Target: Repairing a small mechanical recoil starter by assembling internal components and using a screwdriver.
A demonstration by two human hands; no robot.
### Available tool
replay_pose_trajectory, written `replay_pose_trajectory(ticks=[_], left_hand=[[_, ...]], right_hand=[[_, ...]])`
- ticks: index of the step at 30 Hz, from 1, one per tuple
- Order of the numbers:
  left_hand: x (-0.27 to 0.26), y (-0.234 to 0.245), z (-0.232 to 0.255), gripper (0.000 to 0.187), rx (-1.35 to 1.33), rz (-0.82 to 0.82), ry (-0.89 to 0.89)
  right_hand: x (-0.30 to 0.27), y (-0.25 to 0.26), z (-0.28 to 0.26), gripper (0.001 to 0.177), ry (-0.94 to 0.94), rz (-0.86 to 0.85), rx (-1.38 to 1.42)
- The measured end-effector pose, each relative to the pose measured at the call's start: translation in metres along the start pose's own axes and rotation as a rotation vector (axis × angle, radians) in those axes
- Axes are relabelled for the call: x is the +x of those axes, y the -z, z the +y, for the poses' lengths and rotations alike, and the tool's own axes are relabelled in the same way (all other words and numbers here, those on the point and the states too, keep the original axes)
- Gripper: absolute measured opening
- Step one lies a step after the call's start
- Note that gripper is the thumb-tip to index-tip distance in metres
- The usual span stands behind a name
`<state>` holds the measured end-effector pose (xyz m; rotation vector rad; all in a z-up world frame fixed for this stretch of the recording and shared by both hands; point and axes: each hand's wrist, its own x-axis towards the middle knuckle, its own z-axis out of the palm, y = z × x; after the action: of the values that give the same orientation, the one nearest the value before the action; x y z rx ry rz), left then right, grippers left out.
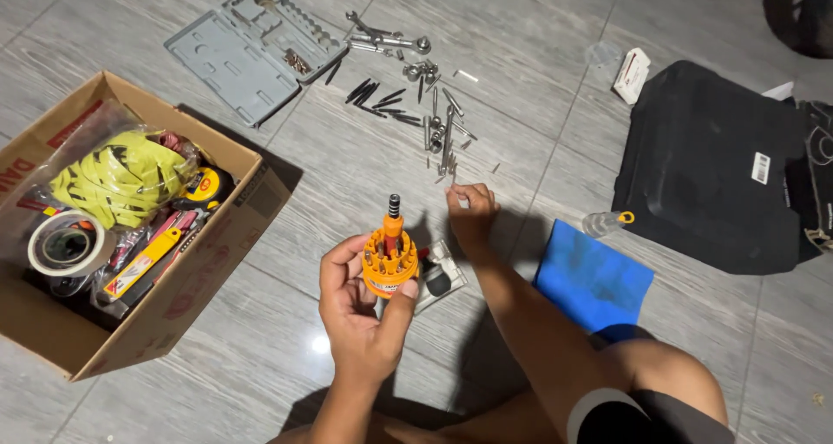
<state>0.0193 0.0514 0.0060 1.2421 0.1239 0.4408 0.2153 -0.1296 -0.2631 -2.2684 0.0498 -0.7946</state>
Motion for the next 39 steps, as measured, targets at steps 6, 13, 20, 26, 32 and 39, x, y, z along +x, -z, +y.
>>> replay_pose_trajectory(ticks=[6,13,20,26,32,39], left_hand=[[0.005,-0.002,0.001,0.051,0.009,0.008,-0.002],[-0.006,-0.005,-0.012,0.050,-0.002,-0.027,-0.047],[-0.029,-0.023,-0.022,0.053,-0.090,-0.175,-0.012],[-0.049,-0.028,-0.018,0.054,-0.126,-0.280,-0.011],[-0.052,-0.026,-0.024,0.056,-0.153,-0.304,-0.001],[-0.047,-0.026,-0.021,0.057,-0.138,-0.314,0.032]], right_hand=[[-0.006,0.018,0.006,0.017,0.289,-0.078,0.050],[0.014,0.126,-0.052,0.031,-0.706,-0.679,1.065],[0.018,0.256,-0.158,0.063,-0.742,-0.740,1.212],[0.009,0.276,-0.177,0.050,-0.656,-0.823,1.293],[0.015,0.288,-0.193,0.019,-0.529,-0.790,1.195],[0.015,0.287,-0.193,0.027,-0.255,-0.576,0.999]])
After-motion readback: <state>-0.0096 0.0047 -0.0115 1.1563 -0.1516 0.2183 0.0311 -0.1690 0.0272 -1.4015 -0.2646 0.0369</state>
